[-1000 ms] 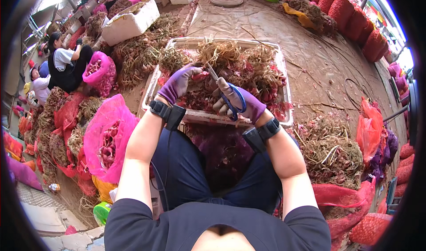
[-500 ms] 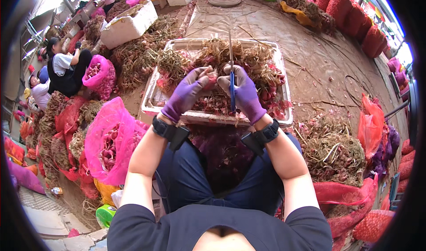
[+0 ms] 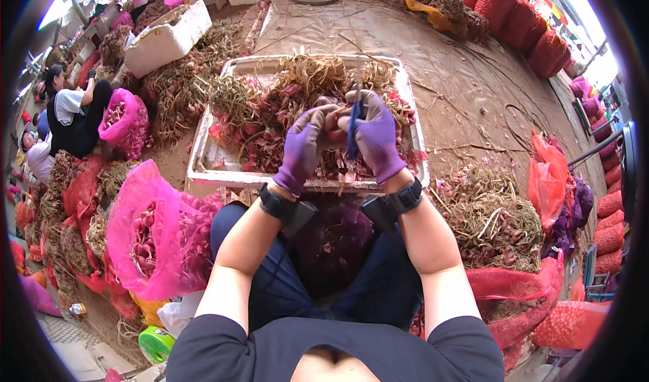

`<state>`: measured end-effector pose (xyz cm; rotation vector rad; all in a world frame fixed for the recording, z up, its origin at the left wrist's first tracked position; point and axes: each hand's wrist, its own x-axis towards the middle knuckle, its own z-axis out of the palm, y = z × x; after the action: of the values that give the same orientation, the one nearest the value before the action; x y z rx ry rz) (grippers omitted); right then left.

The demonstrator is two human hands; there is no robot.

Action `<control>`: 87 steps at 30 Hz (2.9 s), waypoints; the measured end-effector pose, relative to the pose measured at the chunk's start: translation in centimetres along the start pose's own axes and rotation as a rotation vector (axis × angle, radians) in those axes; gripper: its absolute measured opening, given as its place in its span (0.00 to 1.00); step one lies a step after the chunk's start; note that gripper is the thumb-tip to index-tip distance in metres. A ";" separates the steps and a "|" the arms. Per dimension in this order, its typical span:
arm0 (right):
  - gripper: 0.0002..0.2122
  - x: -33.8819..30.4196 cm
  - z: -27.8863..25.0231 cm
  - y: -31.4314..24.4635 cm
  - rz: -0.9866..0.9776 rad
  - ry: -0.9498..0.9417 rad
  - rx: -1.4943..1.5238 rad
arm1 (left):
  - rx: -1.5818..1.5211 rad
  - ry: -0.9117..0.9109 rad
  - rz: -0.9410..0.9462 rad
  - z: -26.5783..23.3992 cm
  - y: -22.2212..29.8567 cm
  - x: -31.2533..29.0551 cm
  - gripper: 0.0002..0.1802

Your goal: The person trims the roots and stems from shallots using shears, handling them one at a time over a tray. They place the cleaned shallots into a pink mesh bag and toss the discarded debris back onto the tray.

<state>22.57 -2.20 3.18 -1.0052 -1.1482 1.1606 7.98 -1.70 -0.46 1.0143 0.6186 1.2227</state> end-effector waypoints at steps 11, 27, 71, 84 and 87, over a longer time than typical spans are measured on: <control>0.20 0.5 -0.7 0.2 0.144 0.028 0.292 | -0.043 -0.264 -0.128 -1.6 0.6 -0.4 0.24; 0.19 -0.8 0.0 -1.8 -0.030 -0.095 -0.162 | 0.076 -0.254 -0.039 -1.5 0.3 0.0 0.28; 0.14 -1.0 -2.1 -0.7 0.275 -0.196 0.363 | -0.058 -0.402 -0.141 -2.2 2.4 -0.4 0.27; 0.16 -0.2 -1.0 -2.2 -0.053 0.068 0.135 | -0.607 -0.352 -0.304 -3.2 1.4 -0.2 0.29; 0.16 -1.5 1.0 -2.6 -0.056 -0.062 0.190 | -0.241 -0.195 -0.162 -2.2 1.1 -0.8 0.25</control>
<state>21.96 -4.00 5.64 -0.7924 -1.0847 1.2381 5.40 -1.76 -0.53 0.8503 0.3829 1.0142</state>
